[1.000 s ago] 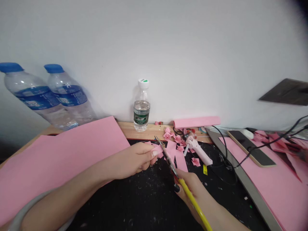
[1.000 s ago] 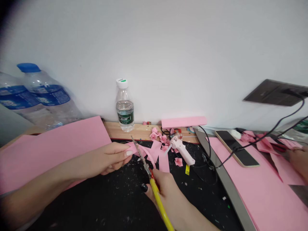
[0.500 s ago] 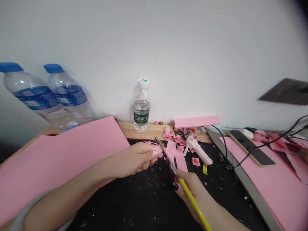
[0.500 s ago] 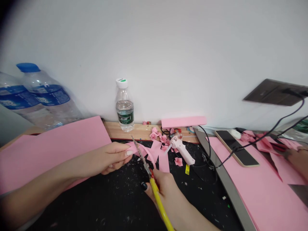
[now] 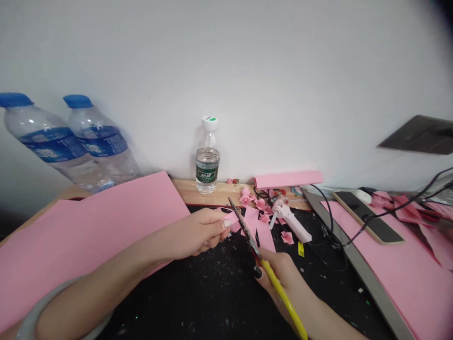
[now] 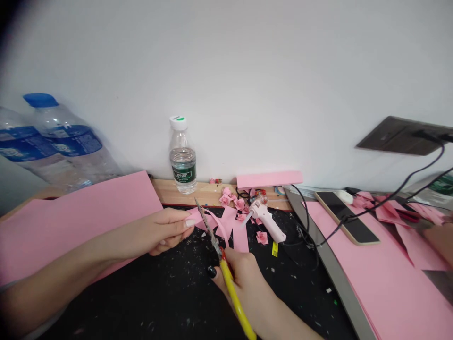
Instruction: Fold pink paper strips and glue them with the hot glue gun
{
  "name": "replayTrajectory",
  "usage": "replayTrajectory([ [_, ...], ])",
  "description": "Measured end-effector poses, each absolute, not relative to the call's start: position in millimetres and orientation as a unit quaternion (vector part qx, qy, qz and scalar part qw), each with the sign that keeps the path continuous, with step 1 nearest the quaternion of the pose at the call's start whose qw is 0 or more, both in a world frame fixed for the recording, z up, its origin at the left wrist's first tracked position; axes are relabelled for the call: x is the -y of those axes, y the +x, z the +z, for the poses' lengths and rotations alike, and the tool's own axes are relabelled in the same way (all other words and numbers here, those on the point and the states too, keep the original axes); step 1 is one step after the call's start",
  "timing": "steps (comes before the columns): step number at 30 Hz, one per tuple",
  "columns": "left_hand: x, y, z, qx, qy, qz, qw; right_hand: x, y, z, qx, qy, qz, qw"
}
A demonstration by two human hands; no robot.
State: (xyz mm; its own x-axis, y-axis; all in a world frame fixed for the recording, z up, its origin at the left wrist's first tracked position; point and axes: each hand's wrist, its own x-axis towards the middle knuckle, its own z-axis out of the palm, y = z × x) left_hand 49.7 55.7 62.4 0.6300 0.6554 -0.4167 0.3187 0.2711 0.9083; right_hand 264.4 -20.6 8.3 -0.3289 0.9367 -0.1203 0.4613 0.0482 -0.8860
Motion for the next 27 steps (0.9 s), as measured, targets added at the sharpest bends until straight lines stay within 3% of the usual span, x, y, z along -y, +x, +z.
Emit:
replayTrajectory([
  [10, -53, 47, 77, -0.360, 0.540, 0.237, 0.723, 19, 274, 10, 0.671, -0.531, 0.375, 0.358],
  [15, -49, 49, 81, -0.378, 0.541, 0.346, 0.667, 18, 270, 10, 0.640, -0.524, 0.429, 0.363],
  [23, -47, 55, 72, -0.431, 0.523, 0.406, 0.613, 20, 261, 10, 0.548, -0.531, 0.535, 0.363],
  [27, -48, 58, 68, -0.421, 0.539, 0.418, 0.598, 20, 264, 2, 0.540, -0.556, 0.519, 0.360],
])
